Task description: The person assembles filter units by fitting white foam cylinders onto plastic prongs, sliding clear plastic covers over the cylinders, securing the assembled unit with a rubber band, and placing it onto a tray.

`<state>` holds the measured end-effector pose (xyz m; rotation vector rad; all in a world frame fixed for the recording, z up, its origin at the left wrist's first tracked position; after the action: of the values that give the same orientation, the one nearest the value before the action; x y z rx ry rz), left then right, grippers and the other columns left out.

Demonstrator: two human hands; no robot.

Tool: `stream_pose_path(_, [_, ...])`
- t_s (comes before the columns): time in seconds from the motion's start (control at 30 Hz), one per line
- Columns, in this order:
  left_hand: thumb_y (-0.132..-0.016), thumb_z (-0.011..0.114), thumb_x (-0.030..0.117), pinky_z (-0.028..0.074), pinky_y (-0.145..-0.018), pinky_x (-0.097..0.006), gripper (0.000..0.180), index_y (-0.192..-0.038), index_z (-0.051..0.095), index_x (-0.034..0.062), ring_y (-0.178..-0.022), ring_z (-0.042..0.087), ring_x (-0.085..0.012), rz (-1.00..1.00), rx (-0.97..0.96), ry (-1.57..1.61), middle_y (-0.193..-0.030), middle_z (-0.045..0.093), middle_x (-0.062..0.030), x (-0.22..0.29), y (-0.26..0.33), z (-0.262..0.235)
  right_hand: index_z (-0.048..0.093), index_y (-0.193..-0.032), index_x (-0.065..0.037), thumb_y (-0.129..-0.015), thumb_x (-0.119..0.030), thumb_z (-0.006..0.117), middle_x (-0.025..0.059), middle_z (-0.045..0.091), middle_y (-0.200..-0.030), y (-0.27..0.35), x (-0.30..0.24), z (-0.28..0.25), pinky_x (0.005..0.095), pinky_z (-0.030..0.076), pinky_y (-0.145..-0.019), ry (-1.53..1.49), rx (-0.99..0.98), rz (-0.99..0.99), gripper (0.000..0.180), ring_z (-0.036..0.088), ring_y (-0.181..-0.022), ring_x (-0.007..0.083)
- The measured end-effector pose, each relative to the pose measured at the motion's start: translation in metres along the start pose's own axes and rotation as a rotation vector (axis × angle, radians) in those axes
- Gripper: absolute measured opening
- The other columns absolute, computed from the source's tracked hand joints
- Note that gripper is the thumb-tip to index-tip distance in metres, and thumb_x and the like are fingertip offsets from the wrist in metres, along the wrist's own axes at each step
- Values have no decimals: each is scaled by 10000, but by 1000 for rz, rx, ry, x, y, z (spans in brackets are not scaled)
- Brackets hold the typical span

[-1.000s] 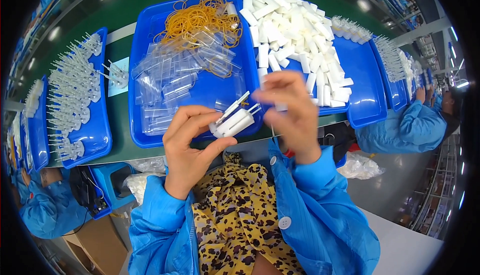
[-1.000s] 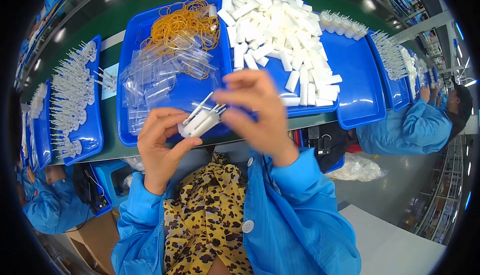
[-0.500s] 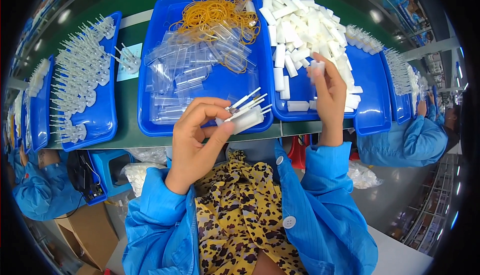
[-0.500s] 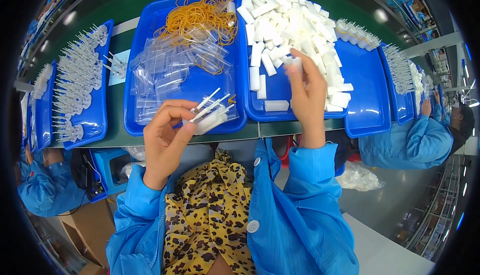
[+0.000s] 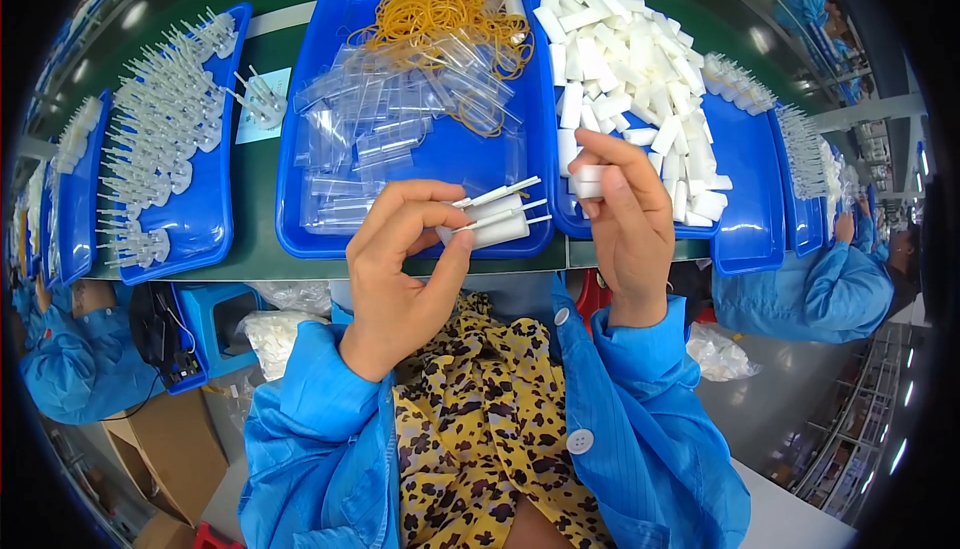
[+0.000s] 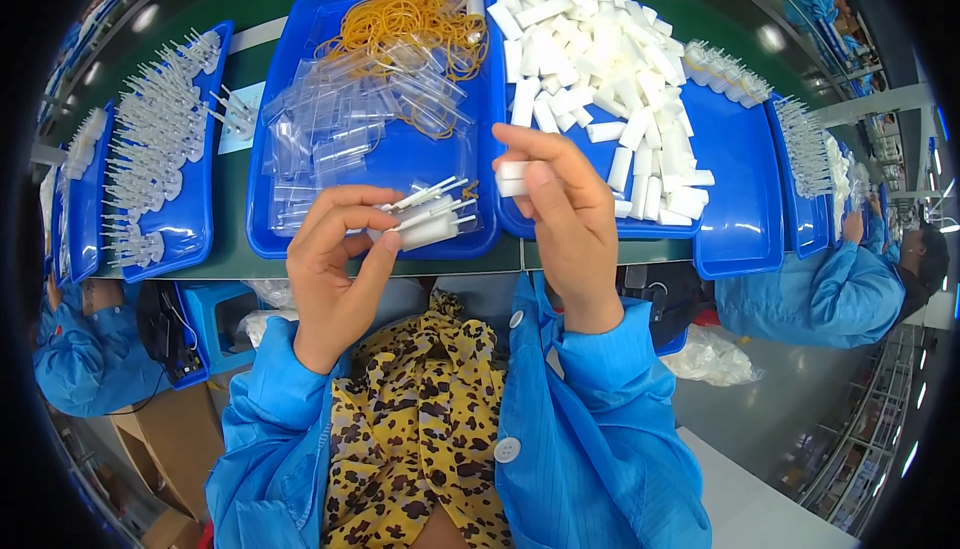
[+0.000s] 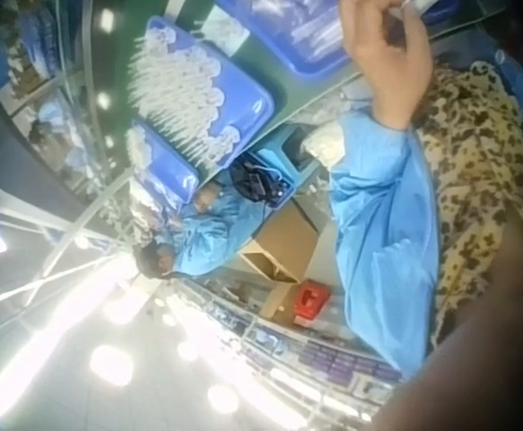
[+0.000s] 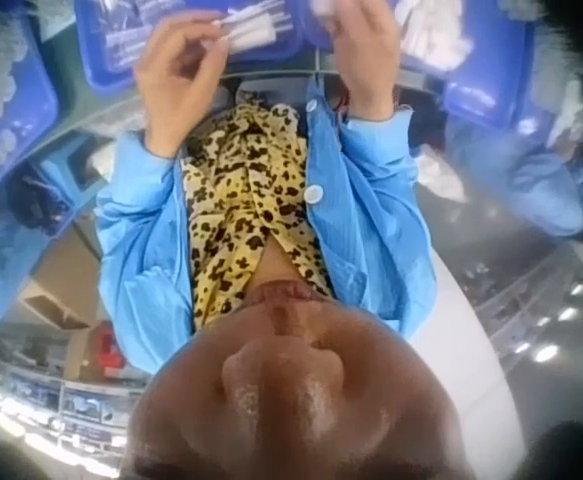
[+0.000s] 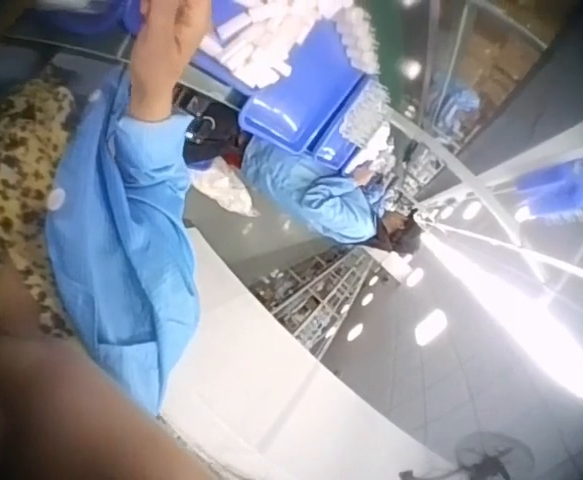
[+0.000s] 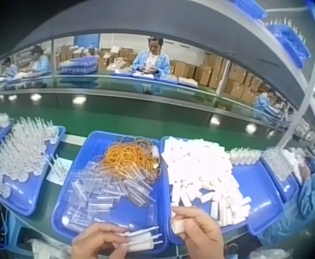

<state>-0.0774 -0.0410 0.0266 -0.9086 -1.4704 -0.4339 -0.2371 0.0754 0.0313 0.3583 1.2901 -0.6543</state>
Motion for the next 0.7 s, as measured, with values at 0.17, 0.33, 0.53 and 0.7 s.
stream_pose_path(0.17, [-844, 604, -68, 573, -784, -290, 98, -939, 616, -47, -1000, 619, -210, 77, 32, -131, -1103, 569, -141, 6, 1, -1, 550, -1119, 0, -942, -132, 560, 79, 614, -1023, 3, 3, 19, 219, 435, -768, 31, 5, -28, 221, 541, -871, 87])
stream_pose_path(0.33, [-833, 616, -71, 572, -776, -283, 101, -931, 627, -52, -985, 626, -205, 120, 31, -189, -1092, 575, -146, 8, 1, -2, 544, -1079, 4, -955, -145, 535, 124, 624, -1028, 8, 9, 23, 198, 394, -669, 25, -33, -48, 194, 489, -756, 74])
stream_pose_path(0.53, [-829, 626, -67, 571, -770, -281, 105, -931, 637, -45, -977, 629, -204, 121, 33, -181, -1083, 582, -143, 8, 1, -3, 523, -1210, 43, -970, -176, 521, 110, 635, -1008, 5, 15, 17, 201, 394, -670, -138, 4, -10, 325, 487, -755, 76])
stream_pose_path(0.7, [-830, 631, -62, 572, -768, -284, 105, -933, 638, -40, -975, 631, -205, 100, 30, -188, -1083, 584, -135, 7, 1, -2, 566, -1209, 10, -967, -158, 532, 80, 629, -1036, 10, 10, 22, 193, 403, -718, 31, -6, -28, 296, 505, -813, 71])
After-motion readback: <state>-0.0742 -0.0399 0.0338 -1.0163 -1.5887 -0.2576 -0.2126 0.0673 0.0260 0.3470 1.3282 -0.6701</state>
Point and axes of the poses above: each hand's wrist, its own y-axis away from the middle knuckle, its own z-axis out of the palm, x = y × z, the point moved 9 cm from there along -y, towards the middle knuckle
